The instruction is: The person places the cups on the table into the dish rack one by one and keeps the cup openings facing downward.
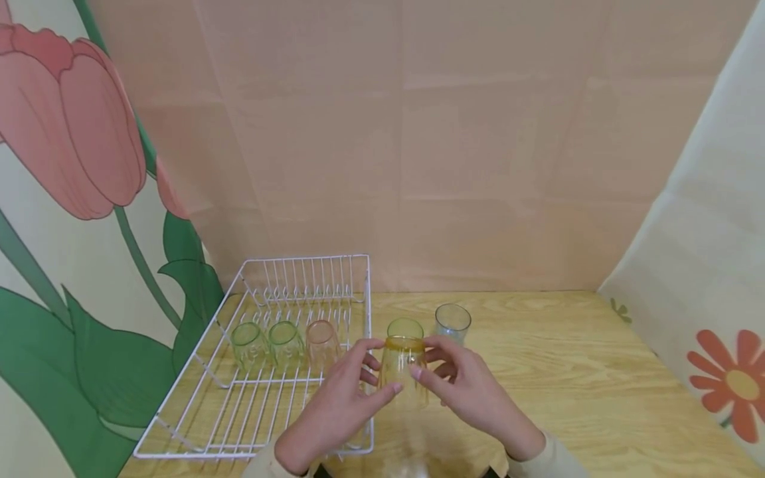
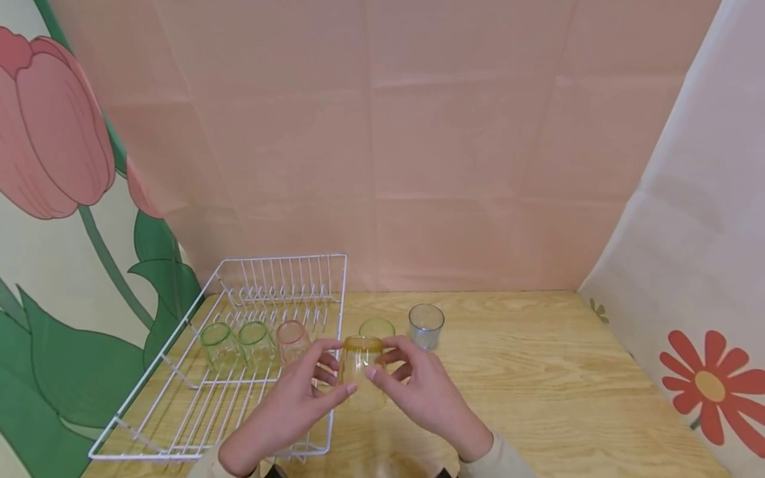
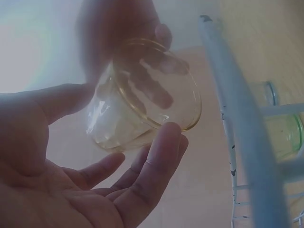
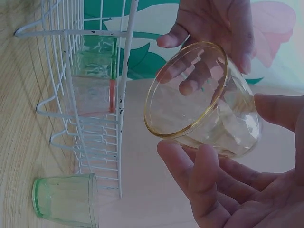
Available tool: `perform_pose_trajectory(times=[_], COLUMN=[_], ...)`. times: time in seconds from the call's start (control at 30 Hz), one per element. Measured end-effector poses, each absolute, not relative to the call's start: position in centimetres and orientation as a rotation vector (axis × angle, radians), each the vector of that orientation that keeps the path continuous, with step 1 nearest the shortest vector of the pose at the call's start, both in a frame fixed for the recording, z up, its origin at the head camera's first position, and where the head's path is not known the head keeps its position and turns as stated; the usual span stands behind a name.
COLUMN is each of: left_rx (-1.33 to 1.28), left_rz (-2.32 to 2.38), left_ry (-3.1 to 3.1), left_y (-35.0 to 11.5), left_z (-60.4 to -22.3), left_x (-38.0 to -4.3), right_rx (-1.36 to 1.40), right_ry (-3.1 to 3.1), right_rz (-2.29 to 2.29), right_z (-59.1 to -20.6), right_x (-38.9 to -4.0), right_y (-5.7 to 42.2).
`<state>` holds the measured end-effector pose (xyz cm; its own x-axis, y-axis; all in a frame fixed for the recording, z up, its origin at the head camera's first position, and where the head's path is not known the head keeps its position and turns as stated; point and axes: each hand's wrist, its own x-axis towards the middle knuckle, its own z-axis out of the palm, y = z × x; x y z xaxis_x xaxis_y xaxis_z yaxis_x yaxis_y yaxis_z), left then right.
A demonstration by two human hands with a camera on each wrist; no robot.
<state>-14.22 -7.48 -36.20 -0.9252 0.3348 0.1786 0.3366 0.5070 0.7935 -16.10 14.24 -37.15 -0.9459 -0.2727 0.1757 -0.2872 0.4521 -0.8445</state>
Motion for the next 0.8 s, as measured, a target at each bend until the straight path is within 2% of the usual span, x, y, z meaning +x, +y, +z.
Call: perform_pose_trajectory(times=[0.8], left_rx=[-0.647], left_rz=[-1.416], left_ry=[-2.685], left_y=[-7.76], left_z=[-36.31], left_x=[-14.38], right_rx=[0.651], right_ry=[-2.562], right_rz=[1.473], right_z=[-37.29], right_x=[-15.84], right_y=[14.17])
